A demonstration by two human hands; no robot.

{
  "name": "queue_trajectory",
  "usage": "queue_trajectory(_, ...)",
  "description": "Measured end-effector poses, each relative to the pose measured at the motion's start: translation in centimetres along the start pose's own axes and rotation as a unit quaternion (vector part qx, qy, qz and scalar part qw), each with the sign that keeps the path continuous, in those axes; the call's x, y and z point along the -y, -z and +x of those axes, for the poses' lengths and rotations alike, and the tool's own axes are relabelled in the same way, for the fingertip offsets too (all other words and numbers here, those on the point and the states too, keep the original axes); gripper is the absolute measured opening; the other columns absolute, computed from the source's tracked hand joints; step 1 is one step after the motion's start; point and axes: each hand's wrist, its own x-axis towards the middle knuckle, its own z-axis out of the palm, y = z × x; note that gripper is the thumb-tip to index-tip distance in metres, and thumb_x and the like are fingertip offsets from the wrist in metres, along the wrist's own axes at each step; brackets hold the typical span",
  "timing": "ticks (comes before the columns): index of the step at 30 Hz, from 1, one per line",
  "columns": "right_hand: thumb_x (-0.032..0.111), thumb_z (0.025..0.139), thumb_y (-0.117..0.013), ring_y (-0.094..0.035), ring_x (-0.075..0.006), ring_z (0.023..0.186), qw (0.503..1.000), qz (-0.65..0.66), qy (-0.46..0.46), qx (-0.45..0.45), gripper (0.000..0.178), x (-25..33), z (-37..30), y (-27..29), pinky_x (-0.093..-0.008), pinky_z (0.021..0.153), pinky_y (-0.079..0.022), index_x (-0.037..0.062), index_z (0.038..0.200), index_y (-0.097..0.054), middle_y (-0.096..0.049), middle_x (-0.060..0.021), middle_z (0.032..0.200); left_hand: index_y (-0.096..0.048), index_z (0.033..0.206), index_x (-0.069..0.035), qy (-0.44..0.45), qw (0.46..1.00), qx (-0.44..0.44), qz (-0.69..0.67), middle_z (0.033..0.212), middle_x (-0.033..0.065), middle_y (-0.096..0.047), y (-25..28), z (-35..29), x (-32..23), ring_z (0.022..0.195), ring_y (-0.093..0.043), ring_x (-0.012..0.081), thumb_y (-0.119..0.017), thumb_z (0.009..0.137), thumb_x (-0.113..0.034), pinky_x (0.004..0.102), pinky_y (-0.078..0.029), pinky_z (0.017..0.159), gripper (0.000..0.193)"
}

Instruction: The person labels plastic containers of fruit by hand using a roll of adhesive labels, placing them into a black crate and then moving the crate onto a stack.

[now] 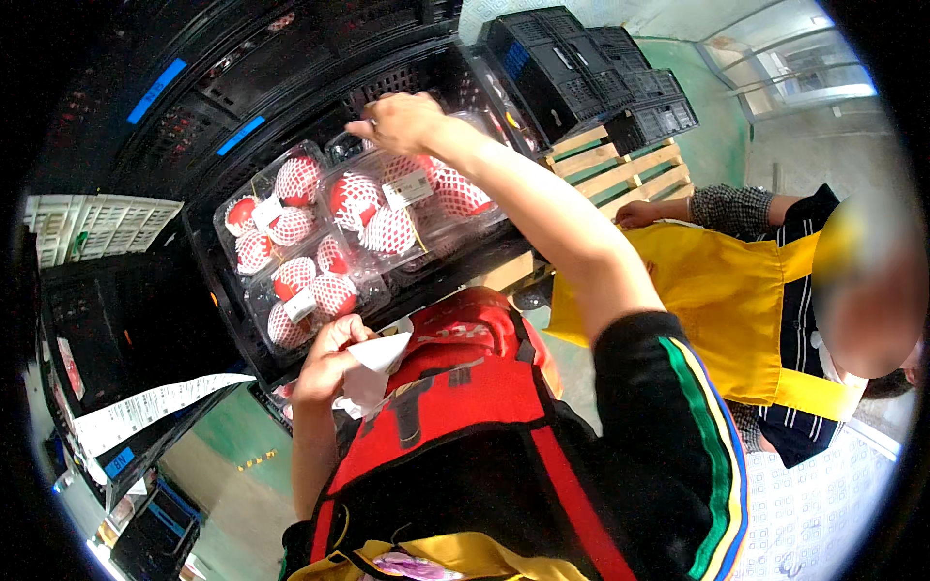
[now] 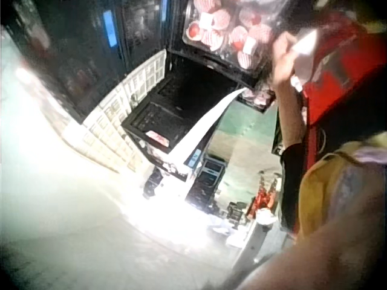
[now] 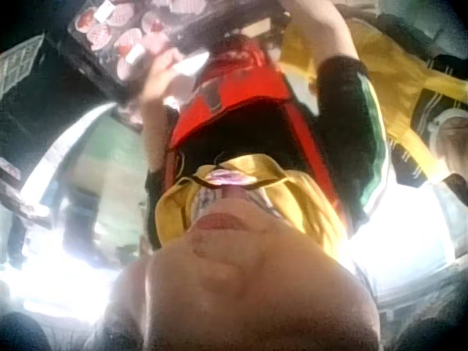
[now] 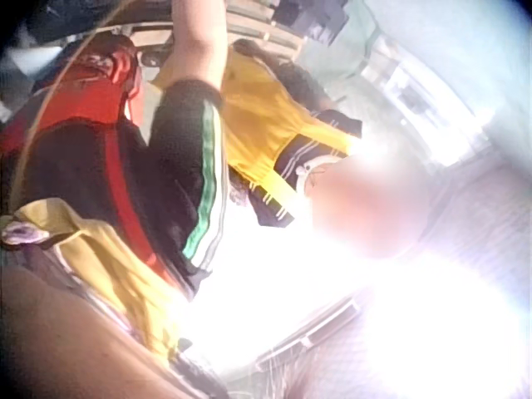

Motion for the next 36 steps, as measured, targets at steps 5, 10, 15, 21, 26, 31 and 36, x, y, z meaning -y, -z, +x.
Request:
queue_trajectory(5,0.069,0.085,-0.034,-0.037,-0.0298,0.13,0.958,-0.046,-0.02,0.283,0.077,-0.5,7.0,-4.9,-0.0434,0.106,-0.031,0.0102,0.132,-0.047,-0.041,-0.0118,0.14,-0.051,0.079,-0.002,-0.079,0.992,-0.094,0.031,0.086,0.0089,-0.063,-0.4,-3.7,0.2,0.079,-0.058,0.0116,-0.061,0.072,0.003,0.0241,-0.047,0.07,0.013)
queue_trajectory(10,0.046,0.091,-0.048,-0.037,-0.0201,0.128,0.769,0.339,-0.129,0.526,0.061,-4.3,7.6,-9.0,-0.0359,0.108,-0.029,0.0084,0.138,-0.038,-0.036,-0.0059,0.144,-0.057,0.084,-0.002,-0.09,0.973,-0.206,-0.042,0.082,0.0067,-0.062,0.3,-7.4,0.6,0.075,-0.059,0.0122,-0.064,0.069,0.005,0.0233,-0.048,0.069,0.018)
queue_trajectory(15,0.048,0.094,-0.039,-0.034,-0.0257,0.128,0.871,0.014,-0.09,0.483,0.064,-7.7,6.6,-13.2,-0.0391,0.107,-0.027,0.0077,0.142,-0.029,-0.03,-0.0158,0.145,-0.06,0.081,-0.002,-0.162,0.935,-0.31,0.061,0.082,0.0057,-0.062,1.6,-7.3,-1.5,0.074,-0.059,0.0111,-0.056,0.073,0.011,0.0238,-0.048,0.067,0.016)
queue_trajectory(21,0.045,0.095,-0.035,-0.059,-0.0268,0.099,0.939,-0.032,0.11,0.323,0.051,-5.8,5.2,-8.3,-0.0389,0.086,-0.045,0.005,0.115,-0.059,-0.062,-0.0176,0.111,-0.053,0.084,-0.001,-0.276,0.89,-0.31,0.19,0.084,0.0081,-0.063,0.7,-2.8,-7.6,0.075,-0.059,0.0132,-0.059,0.084,-0.011,0.0267,-0.049,0.068,0.012)
queue_trajectory(26,0.03,0.091,-0.057,-0.062,-0.0159,0.087,0.896,0.399,0.146,0.129,0.036,0.6,0.7,1.3,-0.0275,0.081,-0.049,0.0004,0.111,-0.062,-0.067,-0.0088,0.097,-0.058,0.088,-0.001,-0.308,0.858,-0.346,0.223,0.079,0.0005,-0.06,-0.2,5.0,-12.1,0.071,-0.056,0.006,-0.059,0.086,-0.004,0.0198,-0.045,0.065,0.004)
queue_trajectory(31,0.011,0.086,-0.066,-0.059,-0.007,0.083,0.721,0.658,0.087,0.198,0.022,3.3,-3.0,3.6,-0.0226,0.074,-0.049,-0.0026,0.103,-0.063,-0.066,-0.0045,0.092,-0.057,0.079,-0.003,-0.296,0.877,-0.336,0.176,0.074,-0.0028,-0.059,-0.7,11.2,-13.7,0.068,-0.053,0.0028,-0.062,0.084,-0.001,0.0184,-0.043,0.061,0.007)
queue_trajectory(36,0.004,0.082,-0.068,-0.06,-0.0063,0.075,0.729,0.682,0.014,0.049,0.013,0.7,-3.0,1.5,-0.0204,0.067,-0.049,-0.0018,0.093,-0.066,-0.067,-0.0032,0.082,-0.054,0.073,-0.005,-0.268,0.871,-0.377,0.165,0.07,-0.0045,-0.057,-1.1,15.4,-12.8,0.065,-0.049,0.0003,-0.064,0.083,-0.001,0.0177,-0.041,0.056,0.015)
